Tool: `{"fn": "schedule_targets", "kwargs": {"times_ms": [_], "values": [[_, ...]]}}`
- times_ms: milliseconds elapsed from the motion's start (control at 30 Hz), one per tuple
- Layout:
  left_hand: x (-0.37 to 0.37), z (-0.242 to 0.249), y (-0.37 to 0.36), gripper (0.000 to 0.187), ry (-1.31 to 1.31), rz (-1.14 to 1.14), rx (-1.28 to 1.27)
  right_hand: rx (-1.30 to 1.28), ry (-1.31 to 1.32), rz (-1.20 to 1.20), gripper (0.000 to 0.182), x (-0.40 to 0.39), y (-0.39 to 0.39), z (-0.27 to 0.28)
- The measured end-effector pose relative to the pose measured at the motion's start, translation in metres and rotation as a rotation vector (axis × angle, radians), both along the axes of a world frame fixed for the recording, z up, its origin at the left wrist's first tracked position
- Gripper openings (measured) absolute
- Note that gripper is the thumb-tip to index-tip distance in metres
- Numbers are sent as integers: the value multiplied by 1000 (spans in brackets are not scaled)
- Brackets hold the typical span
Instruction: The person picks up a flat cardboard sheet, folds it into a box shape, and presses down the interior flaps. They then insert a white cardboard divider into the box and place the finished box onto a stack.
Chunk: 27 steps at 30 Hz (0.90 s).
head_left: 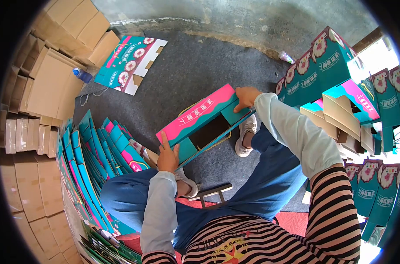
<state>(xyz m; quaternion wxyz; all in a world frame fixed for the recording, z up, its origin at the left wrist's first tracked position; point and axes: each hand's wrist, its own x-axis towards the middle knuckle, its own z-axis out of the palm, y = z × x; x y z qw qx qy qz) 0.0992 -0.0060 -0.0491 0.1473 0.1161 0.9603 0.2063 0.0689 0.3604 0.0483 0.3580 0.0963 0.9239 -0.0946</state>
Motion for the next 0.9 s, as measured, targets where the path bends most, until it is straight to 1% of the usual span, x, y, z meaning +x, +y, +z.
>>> {"fn": "schedule_targets", "kwargs": {"times_ms": [100, 300, 400, 500, 600, 633, 733, 767, 867, 900], "values": [[0, -1, -1, 76, 9, -8, 15, 92, 178, 118, 71, 4, 3, -23], [0, 2, 0, 78, -13, 8, 9, 77, 214, 141, 75, 4, 11, -40], [-2, -8, -5, 84, 60, 16, 116, -10, 136, 96, 69, 2, 16, -33], [0, -12, -7, 86, 70, 182, 213, -162, -37, -77, 61, 0, 16, -25], [-5, -19, -18, 79, -35, 131, 297, -171, -1, -97, 57, 0, 15, -37], [-7, -19, -20, 64, -152, 173, 257, -182, 47, -32, 58, 3, 13, -33], [-10, -19, -25, 55, -161, 153, 385, -104, 52, -14, 56, 1, 7, -23], [-9, -20, -25, 54, -114, 206, 346, -133, 118, 26, 54, 0, 10, -27], [-12, 0, -19, 52, -93, 216, 285, -134, 203, -2, 53, -9, 14, -31], [-15, 0, -17, 53, -39, 209, 320, -132, 251, 7, 52, -12, 17, -31]]}}
